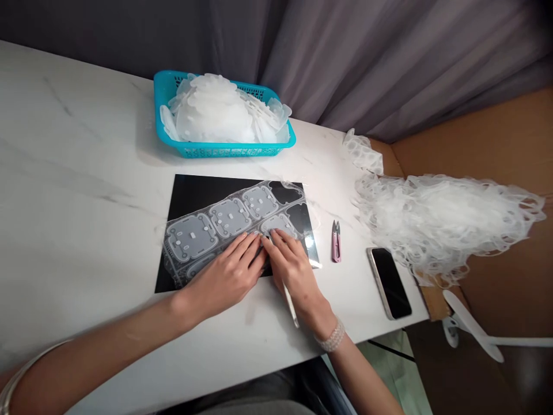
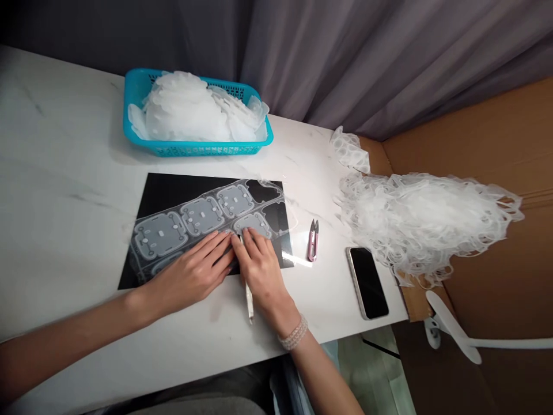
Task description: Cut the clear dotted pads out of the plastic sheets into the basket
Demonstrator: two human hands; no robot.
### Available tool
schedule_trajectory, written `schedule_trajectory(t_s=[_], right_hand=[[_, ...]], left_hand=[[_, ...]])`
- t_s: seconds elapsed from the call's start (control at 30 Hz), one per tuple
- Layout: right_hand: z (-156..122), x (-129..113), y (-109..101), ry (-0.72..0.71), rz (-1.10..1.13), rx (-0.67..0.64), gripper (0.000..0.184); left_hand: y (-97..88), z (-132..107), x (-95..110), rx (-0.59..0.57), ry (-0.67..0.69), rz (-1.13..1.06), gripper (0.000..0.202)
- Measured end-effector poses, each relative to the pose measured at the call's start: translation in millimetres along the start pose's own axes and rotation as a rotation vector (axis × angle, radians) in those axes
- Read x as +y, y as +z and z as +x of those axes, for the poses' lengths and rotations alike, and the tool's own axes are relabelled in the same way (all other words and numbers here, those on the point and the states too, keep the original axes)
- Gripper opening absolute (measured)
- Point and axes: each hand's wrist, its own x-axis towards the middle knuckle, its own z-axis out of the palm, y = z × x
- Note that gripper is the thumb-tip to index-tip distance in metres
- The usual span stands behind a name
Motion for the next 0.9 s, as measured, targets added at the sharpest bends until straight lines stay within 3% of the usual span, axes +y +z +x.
schedule_trajectory(t_s=[0.1,0.17,0.3,0.4,0.47,0.57,0.67,0.73,0.77,0.83,0.9], right_hand=[[-6,7,-16,0.127,0.229,0.075,0.04],[-17,29,-38,0.343,0.421,0.268,0.031],[-44,101,-86,0.81,0.784,0.804,0.017],[-51,122,-93,0.932,0.978,0.958,0.021],[-45,103,-81,0.884,0.973,0.969,0.019],[-29,41,-58,0.686,0.729,0.866,0.012],[-21,-12,-50,0.287,0.554,0.437,0.024],[-24,-26,-51,0.051,0.511,0.196,0.038],[-27,-26,-53,0.002,0.512,0.16,0.05],[-33,-20,-55,0.086,0.57,0.264,0.072],[-33,-9,-57,0.318,0.614,0.421,0.072]], left_hand=[[0.9,0,0,0.008,-0.051,-0.057,0.041],[1.5,0,1,0.013,-0.062,-0.058,0.043],[3.2,-1,2,0.009,-0.048,-0.039,0.044],[0.5,2,2,0.022,-0.094,-0.148,0.042],[-7.1,8,1,0.053,-0.175,-0.336,0.04],[-24.5,25,-6,0.026,-0.451,-0.853,0.043],[-34.7,42,-16,-0.133,-0.824,-1.586,0.054],[-33.2,47,-20,-0.201,-0.997,-1.935,0.054],[-30.8,48,-20,-0.204,-1.049,-2.018,0.048],[-25.8,47,-20,-0.185,-1.083,-2.04,0.034],[-23.1,45,-17,-0.185,-1.049,-1.984,0.029]])
